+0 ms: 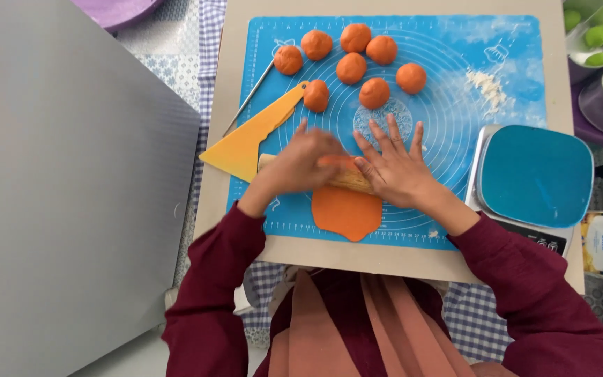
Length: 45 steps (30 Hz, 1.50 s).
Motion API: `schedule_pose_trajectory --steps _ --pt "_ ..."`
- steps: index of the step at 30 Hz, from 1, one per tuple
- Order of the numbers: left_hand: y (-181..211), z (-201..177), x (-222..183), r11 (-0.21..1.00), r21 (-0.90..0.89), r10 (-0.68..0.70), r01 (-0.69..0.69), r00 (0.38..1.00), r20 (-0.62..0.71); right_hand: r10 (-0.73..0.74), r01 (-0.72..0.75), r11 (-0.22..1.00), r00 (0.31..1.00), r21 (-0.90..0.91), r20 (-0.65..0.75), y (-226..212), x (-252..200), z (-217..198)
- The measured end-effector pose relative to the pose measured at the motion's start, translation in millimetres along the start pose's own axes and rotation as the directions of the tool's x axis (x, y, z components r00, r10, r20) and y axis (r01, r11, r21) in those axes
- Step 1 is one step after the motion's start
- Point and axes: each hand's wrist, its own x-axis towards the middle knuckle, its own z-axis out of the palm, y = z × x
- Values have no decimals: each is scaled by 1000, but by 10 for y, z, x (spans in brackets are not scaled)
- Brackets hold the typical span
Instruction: Rolling orange dough into small balls, flattening a piece with a rolling pin, and using a small tool to cut and shape it on a silicone mat.
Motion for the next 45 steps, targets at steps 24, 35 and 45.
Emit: schedule_pose_trajectory --steps 24,35,45 --pt "423 187 -651 744 625 -253 235 965 -61 -392 392 920 919 6 37 -818 -885 32" --pt "603 138 -1549 830 557 35 -5 998 -43 -515 351 793 823 498 240 -988 -1278 -46" --pt "475 -110 -936 830 508 272 -231 962 -8 -310 372 865 924 336 -225 -517 -755 -372"
